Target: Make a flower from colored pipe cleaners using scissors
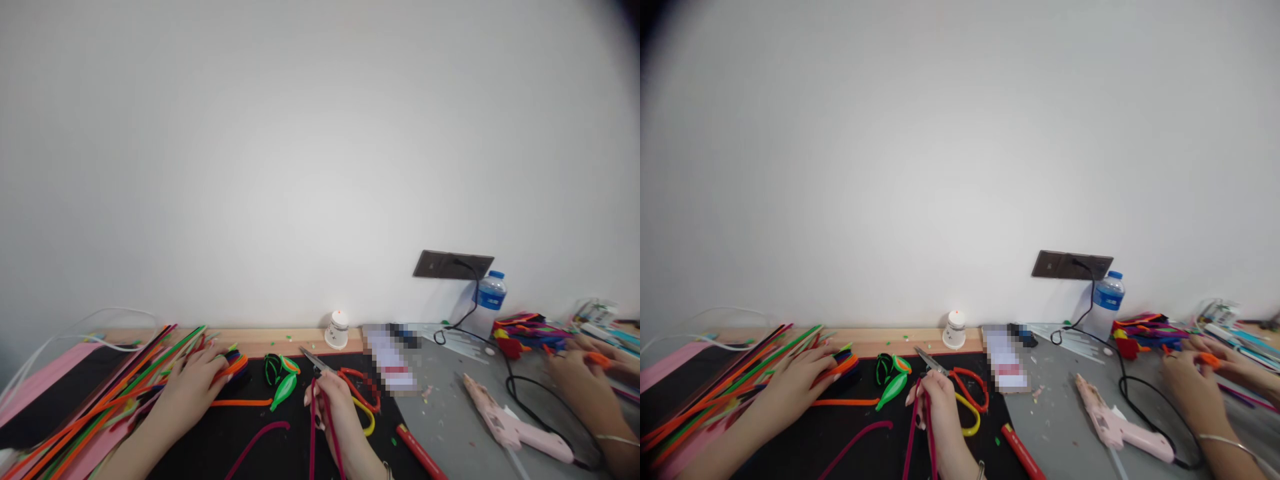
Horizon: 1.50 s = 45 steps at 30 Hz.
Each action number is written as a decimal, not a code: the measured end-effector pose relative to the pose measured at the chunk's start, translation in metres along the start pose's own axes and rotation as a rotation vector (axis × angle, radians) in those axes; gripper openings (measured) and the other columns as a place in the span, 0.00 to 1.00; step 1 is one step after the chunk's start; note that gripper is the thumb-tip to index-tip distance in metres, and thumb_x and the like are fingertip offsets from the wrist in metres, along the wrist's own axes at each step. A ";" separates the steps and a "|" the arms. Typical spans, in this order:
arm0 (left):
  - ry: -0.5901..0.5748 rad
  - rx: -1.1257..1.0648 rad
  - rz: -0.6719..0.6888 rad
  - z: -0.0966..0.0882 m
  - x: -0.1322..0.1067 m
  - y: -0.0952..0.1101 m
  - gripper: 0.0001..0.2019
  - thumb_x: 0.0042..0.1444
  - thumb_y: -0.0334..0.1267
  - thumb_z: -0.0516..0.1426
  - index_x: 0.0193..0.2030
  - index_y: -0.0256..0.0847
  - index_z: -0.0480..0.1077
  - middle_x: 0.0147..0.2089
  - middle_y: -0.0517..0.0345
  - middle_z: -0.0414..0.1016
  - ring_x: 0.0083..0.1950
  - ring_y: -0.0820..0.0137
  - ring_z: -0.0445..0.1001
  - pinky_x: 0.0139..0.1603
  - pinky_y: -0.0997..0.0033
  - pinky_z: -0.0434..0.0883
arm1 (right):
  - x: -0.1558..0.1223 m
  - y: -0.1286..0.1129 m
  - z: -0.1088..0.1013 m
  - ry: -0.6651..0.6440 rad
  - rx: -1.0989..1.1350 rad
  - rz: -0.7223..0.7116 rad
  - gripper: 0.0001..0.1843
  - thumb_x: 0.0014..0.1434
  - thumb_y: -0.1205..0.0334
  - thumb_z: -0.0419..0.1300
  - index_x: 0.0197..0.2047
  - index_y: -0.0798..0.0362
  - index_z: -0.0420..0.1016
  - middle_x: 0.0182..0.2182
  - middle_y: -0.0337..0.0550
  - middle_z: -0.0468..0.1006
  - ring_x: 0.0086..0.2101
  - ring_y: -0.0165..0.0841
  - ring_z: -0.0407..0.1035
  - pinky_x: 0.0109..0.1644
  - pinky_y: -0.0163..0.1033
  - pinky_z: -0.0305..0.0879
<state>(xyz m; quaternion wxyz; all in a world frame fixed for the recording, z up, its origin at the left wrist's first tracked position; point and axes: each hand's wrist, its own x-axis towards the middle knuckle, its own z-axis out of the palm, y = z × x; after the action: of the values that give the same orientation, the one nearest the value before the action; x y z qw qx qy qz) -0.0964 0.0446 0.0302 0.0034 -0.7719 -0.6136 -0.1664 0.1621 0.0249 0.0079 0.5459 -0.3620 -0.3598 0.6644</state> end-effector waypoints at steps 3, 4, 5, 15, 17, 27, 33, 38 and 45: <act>0.010 0.003 -0.012 0.000 -0.001 0.002 0.10 0.52 0.42 0.50 0.30 0.45 0.71 0.53 0.53 0.70 0.55 0.54 0.61 0.51 0.52 0.54 | 0.000 0.001 0.001 -0.001 0.008 0.004 0.12 0.49 0.58 0.55 0.20 0.55 0.61 0.15 0.40 0.72 0.08 0.20 0.52 0.09 0.25 0.41; 0.013 0.005 -0.010 -0.001 -0.001 0.003 0.10 0.51 0.42 0.50 0.31 0.46 0.72 0.53 0.54 0.70 0.56 0.54 0.61 0.51 0.52 0.54 | 0.000 0.001 0.001 0.000 0.011 0.006 0.13 0.49 0.58 0.55 0.20 0.55 0.61 0.15 0.39 0.72 0.08 0.19 0.51 0.09 0.25 0.41; 0.015 0.008 -0.007 -0.001 -0.001 0.004 0.10 0.51 0.42 0.50 0.32 0.46 0.72 0.52 0.54 0.70 0.56 0.54 0.61 0.51 0.51 0.55 | 0.000 0.001 0.001 -0.001 0.015 0.008 0.13 0.49 0.58 0.55 0.20 0.55 0.61 0.14 0.39 0.71 0.08 0.19 0.51 0.09 0.25 0.41; 0.001 0.034 -0.023 0.004 0.000 0.006 0.09 0.50 0.38 0.50 0.29 0.44 0.71 0.52 0.50 0.70 0.56 0.53 0.61 0.53 0.45 0.52 | 0.000 0.000 0.002 0.009 0.005 0.015 0.12 0.49 0.58 0.55 0.19 0.55 0.61 0.13 0.37 0.70 0.08 0.19 0.49 0.09 0.26 0.40; 0.029 0.008 -0.046 0.006 -0.001 0.006 0.12 0.53 0.37 0.47 0.30 0.43 0.71 0.51 0.50 0.71 0.54 0.54 0.64 0.53 0.44 0.52 | 0.000 0.001 0.002 0.013 0.010 0.011 0.12 0.49 0.59 0.55 0.19 0.55 0.61 0.14 0.37 0.69 0.09 0.19 0.49 0.09 0.25 0.40; 0.188 -0.143 -0.072 0.000 -0.001 0.017 0.12 0.53 0.42 0.49 0.38 0.38 0.67 0.49 0.43 0.69 0.53 0.53 0.63 0.54 0.49 0.55 | -0.001 0.000 0.003 -0.013 0.032 0.015 0.12 0.49 0.57 0.56 0.20 0.55 0.61 0.15 0.38 0.70 0.09 0.20 0.51 0.09 0.26 0.43; -0.132 -0.959 -0.083 -0.005 -0.026 0.103 0.28 0.48 0.39 0.57 0.56 0.44 0.54 0.50 0.50 0.69 0.49 0.62 0.69 0.51 0.61 0.65 | -0.012 -0.002 0.020 -0.080 0.088 -0.024 0.13 0.48 0.57 0.60 0.23 0.55 0.62 0.20 0.38 0.71 0.15 0.23 0.59 0.18 0.28 0.56; -0.296 -1.251 -0.129 0.029 -0.031 0.133 0.32 0.49 0.32 0.53 0.61 0.38 0.45 0.42 0.48 0.73 0.24 0.72 0.71 0.31 0.69 0.72 | -0.015 0.000 0.021 -0.117 -0.112 -0.068 0.14 0.46 0.57 0.63 0.23 0.55 0.62 0.17 0.35 0.66 0.18 0.24 0.60 0.21 0.29 0.55; -0.231 -1.440 -0.320 0.045 -0.029 0.125 0.26 0.53 0.49 0.50 0.56 0.41 0.51 0.23 0.67 0.64 0.14 0.82 0.49 0.12 0.84 0.48 | -0.011 -0.036 -0.005 0.226 -1.158 -0.405 0.03 0.49 0.68 0.55 0.30 0.54 0.66 0.29 0.43 0.69 0.31 0.35 0.65 0.35 0.37 0.61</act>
<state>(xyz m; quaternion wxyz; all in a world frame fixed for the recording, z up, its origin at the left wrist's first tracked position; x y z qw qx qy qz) 0.0276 -0.0043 0.0046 -0.5918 -0.4969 -0.4543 -0.4433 0.1847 0.0194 0.0384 0.4110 -0.5919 -0.6632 0.2024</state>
